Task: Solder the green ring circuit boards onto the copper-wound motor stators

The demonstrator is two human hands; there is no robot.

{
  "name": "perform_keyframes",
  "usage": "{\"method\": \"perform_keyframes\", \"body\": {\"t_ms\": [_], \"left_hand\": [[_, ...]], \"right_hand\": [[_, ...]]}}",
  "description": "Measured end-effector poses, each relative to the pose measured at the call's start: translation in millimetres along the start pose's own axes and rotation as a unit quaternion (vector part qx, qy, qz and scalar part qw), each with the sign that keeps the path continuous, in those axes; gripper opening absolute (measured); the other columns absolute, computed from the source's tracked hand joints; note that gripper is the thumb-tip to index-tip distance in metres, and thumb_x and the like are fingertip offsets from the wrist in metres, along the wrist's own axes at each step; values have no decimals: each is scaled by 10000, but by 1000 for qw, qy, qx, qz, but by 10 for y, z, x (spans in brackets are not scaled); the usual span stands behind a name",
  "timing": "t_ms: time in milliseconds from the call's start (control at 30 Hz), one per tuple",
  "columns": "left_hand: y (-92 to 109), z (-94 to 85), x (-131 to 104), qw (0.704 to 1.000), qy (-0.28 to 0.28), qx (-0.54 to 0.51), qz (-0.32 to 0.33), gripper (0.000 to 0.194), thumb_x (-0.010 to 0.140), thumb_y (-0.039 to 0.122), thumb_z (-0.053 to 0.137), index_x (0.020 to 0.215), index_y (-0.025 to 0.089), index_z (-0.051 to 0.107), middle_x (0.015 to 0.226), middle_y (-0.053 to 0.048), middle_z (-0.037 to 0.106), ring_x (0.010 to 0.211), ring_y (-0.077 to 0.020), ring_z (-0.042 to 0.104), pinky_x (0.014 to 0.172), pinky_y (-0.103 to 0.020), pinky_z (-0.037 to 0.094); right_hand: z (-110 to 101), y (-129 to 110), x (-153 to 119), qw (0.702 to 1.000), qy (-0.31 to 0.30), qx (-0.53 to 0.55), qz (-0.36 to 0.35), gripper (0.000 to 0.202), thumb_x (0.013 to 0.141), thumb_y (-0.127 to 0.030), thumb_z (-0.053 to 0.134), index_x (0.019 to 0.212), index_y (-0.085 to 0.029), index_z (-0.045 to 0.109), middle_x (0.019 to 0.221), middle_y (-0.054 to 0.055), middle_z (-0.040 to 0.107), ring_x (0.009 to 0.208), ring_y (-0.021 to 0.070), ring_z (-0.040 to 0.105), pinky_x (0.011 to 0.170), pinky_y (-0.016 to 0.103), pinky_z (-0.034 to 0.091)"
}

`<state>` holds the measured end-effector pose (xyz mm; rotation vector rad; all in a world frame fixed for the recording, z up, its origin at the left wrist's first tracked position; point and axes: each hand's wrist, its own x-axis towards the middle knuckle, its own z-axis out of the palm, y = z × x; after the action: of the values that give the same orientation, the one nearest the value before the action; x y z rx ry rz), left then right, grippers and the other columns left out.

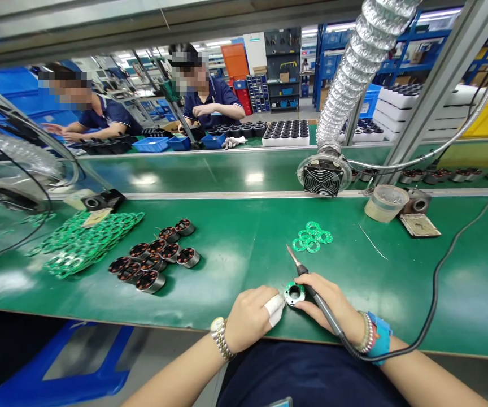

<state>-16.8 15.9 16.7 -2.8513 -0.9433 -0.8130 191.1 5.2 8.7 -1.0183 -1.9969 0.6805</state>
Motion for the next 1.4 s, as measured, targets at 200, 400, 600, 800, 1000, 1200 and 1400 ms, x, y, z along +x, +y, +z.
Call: {"method": "perform_keyframes", "body": {"t_ms": [200,400,600,800,1000,1200,1400], "left_hand": [[197,136,139,970,18,-86,-227,141,732,104,475,606,165,488,563,3,507,472,-102,489,447,-204,408],[360,219,-90,972,78,-55,-214,153,827,112,443,909,142,569,824,-76,635,747,-166,617,672,-282,529],[363,154,-229,995,33,38,-91,395,815,36,375,1184,103,498,1055,-153,632,994,-263,586,744,-361,542],[203,-57,-67,958,-6,-171,-230,243,847,131,441,1025,176,599,931,-76,671,823,-166,637,714,-282,551],[150,12,-126,942,-33,-185,-279,231,837,166,478,1042,159,584,920,-69,675,792,-162,639,730,-292,540],[96,22,15,944,-82,-191,-257,186,851,195,429,869,167,612,813,-60,652,741,-172,614,694,-301,507],[31,14,106,793,-180,-437,-386,242,866,224,334,754,134,529,616,-24,589,504,-124,581,416,-204,450]], "right_hand": [[18,-13,-12,1000,0,-4,-4,281,839,-235,557,1111,-207,489,931,66,585,812,174,587,740,295,506],[28,-22,-15,1000,-7,7,-1,283,839,-189,553,1112,-210,480,920,55,556,804,169,557,736,288,487],[48,-10,-23,1000,-8,3,-3,283,839,-172,549,1111,-209,480,921,60,556,798,168,554,729,297,493],[-48,-14,32,999,-36,26,-9,290,835,-204,573,1115,-215,497,993,63,604,880,170,595,790,287,497],[-108,-87,5,1000,-27,16,5,442,788,-269,640,1187,-220,457,1068,81,594,952,200,589,844,325,487],[20,-115,-32,1000,-6,-24,-13,287,845,-211,547,1124,-211,480,922,74,566,824,193,561,736,327,504],[23,-89,-9,999,-5,-16,-27,282,858,-213,529,1135,-214,476,939,74,572,847,189,560,749,315,498]]}}
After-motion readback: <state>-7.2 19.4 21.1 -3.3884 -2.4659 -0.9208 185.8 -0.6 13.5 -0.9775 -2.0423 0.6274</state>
